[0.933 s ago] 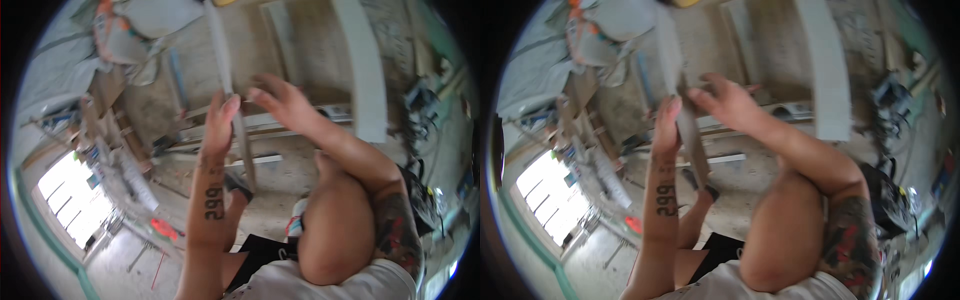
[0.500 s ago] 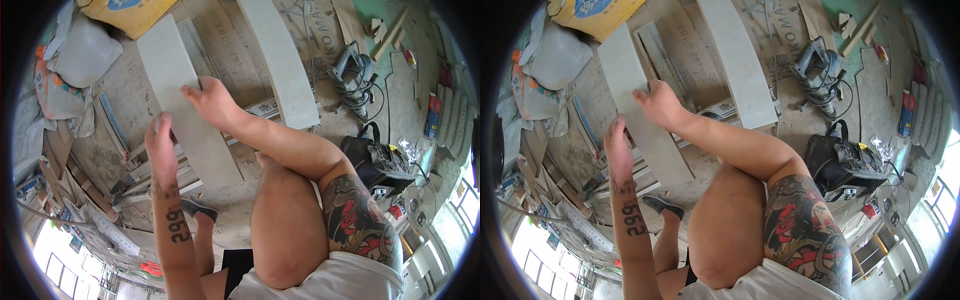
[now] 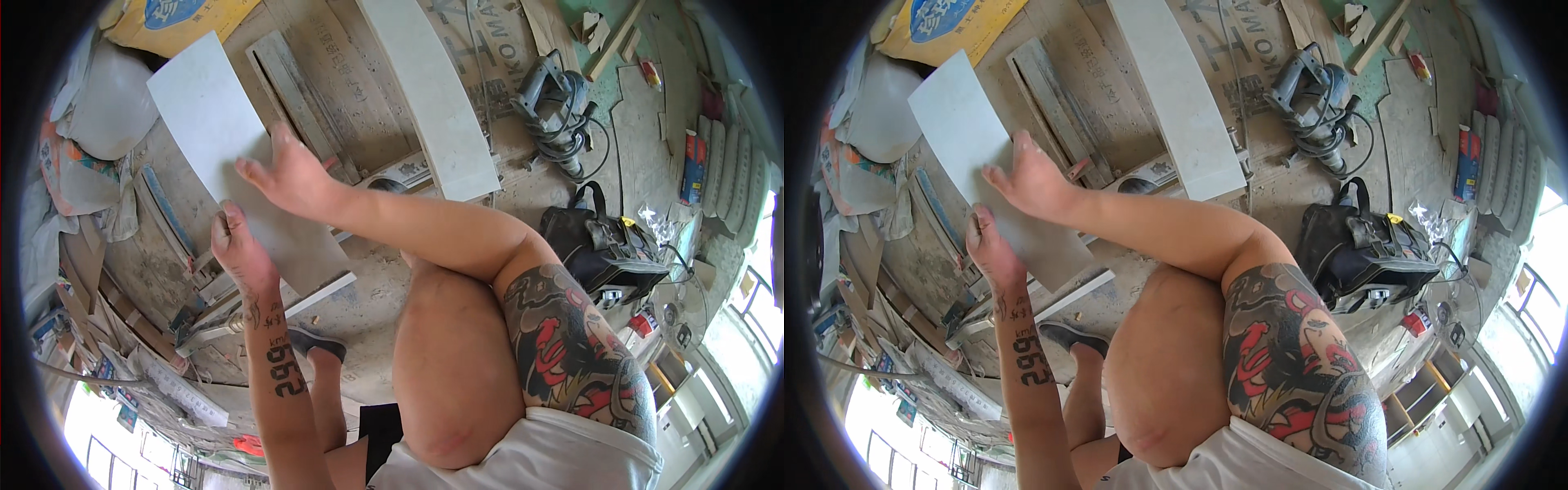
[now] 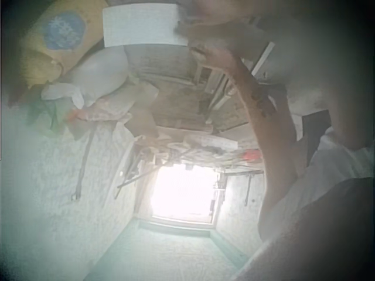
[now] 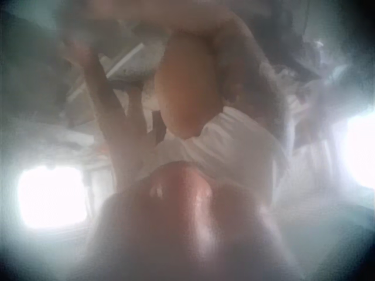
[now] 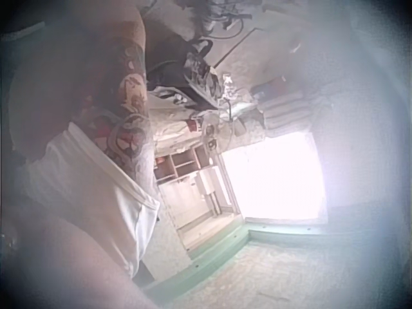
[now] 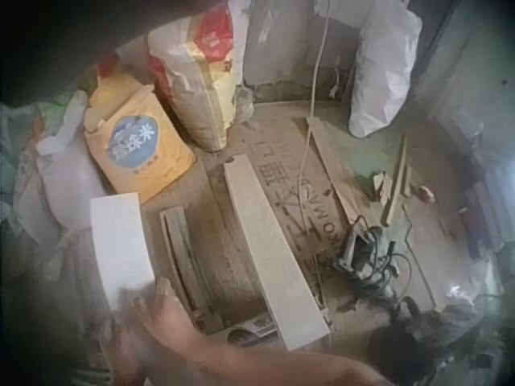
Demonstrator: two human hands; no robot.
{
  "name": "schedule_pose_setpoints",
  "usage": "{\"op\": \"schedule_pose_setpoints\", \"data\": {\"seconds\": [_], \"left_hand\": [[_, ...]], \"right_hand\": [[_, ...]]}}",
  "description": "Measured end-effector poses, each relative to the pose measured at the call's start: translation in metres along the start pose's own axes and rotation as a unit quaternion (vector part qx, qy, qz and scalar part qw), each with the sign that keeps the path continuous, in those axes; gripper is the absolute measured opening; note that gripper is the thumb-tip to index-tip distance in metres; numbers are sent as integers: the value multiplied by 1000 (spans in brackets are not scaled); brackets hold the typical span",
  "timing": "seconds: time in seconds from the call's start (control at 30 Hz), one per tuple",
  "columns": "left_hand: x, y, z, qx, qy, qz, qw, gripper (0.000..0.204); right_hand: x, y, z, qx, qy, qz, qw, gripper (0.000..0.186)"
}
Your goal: Cutting ceramic tiles using a manual tile cutter.
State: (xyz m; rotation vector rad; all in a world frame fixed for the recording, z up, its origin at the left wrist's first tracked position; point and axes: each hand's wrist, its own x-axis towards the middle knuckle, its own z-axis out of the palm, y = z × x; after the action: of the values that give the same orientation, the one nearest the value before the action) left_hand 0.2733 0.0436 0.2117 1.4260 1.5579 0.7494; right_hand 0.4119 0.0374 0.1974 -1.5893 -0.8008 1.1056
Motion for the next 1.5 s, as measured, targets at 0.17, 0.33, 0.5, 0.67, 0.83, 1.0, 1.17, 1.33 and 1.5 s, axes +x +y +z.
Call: {"op": "schedule_pose_setpoints", "data": {"seconds": [0.17,0.33,0.5,0.67,0.83,1.0,1.17,1.33,1.5], "left_hand": [[-4,-6,-13,54,35,-9,998,36],[-6,-10,-2,59,57,14,997,34],[5,6,24,-78,31,-117,990,32],[30,-21,44,-88,9,-138,987,31],[44,-27,41,-9,-114,-165,980,31],[31,-10,-27,31,-157,13,987,23],[2,-18,-115,145,-139,-5,980,22],[-36,-49,-144,180,-111,-70,975,19],[-40,-62,-137,265,-73,36,961,15]], "right_hand": [[-34,33,32,-78,-9,-9,997,85],[-35,38,29,-132,1,32,991,87],[-21,37,-12,-42,3,69,997,72],[-7,39,-22,-51,17,105,993,63],[25,79,-45,-110,128,150,974,50],[59,109,-81,-230,175,135,948,55],[90,120,-90,-314,220,24,924,50],[87,124,-90,-336,215,74,914,46],[90,140,-93,-350,207,79,910,45]]}}
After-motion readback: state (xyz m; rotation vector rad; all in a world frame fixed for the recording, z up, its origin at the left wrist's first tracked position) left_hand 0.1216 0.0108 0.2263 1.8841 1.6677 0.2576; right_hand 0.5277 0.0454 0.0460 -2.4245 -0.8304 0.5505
